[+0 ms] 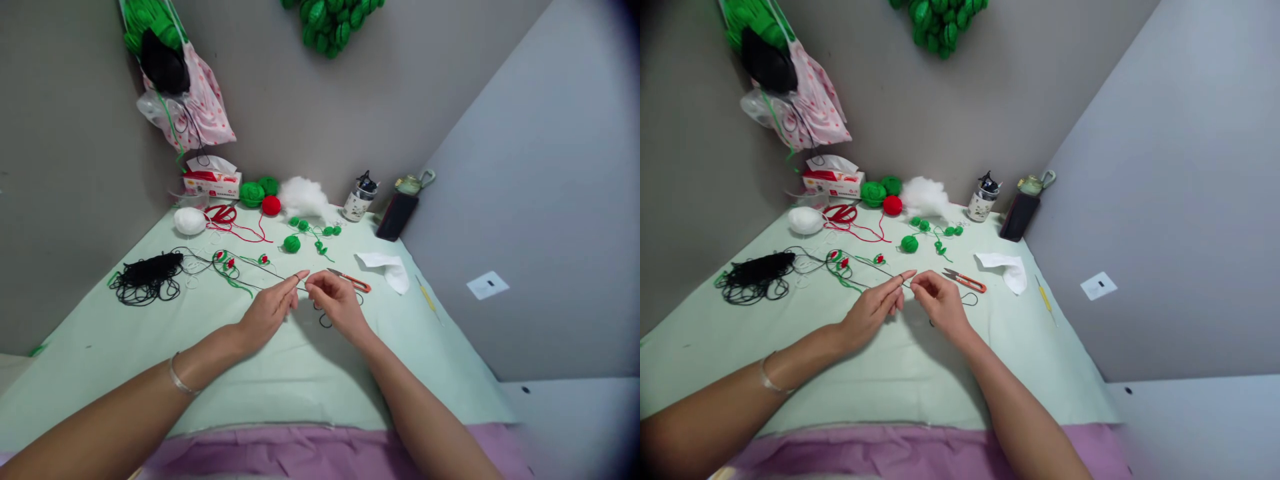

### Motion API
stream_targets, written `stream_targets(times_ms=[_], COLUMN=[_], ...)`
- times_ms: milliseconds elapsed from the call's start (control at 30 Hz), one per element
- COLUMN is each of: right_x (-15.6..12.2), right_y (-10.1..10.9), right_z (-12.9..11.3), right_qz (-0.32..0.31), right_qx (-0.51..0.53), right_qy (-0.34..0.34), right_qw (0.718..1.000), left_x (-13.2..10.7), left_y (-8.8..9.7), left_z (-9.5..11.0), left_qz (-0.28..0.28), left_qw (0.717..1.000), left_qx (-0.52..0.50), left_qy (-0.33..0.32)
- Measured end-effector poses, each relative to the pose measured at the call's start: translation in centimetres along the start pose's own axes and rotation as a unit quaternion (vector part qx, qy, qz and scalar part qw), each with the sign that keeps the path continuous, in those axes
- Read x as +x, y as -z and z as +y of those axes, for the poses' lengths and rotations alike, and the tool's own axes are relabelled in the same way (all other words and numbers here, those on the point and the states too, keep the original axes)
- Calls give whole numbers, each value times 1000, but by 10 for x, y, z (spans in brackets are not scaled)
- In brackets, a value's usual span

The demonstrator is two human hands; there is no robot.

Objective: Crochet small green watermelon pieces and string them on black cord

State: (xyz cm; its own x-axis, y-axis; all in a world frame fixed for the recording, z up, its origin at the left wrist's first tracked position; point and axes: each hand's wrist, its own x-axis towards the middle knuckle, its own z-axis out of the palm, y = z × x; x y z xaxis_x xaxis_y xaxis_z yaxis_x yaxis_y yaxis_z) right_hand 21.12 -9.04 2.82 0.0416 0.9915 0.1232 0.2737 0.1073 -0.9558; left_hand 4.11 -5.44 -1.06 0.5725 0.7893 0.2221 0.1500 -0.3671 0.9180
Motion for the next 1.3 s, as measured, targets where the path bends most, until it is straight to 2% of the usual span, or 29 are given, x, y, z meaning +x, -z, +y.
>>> stream_targets(times_ms=[100, 600, 1133, 1300], right_x=[-3, -6, -7, -7], right_y=[1, 0, 1, 0], right_z=[-2, -2, 1, 2], right_qz=[-38, -1, -7, -6], right_qx=[-36, -101, -125, -125], right_qy=[-3, 19, 40, 32], right_qw=[999, 995, 991, 992], left_x=[0, -1, -2, -2], left_y=[2, 3, 2, 2], left_z=[-2, 0, -4, 3], left_qz=[-2, -22, -18, -18], left_qw=[1000, 999, 998, 996], left_qx=[9, 42, 57, 82], left_qy=[-11, -22, -26, -22])
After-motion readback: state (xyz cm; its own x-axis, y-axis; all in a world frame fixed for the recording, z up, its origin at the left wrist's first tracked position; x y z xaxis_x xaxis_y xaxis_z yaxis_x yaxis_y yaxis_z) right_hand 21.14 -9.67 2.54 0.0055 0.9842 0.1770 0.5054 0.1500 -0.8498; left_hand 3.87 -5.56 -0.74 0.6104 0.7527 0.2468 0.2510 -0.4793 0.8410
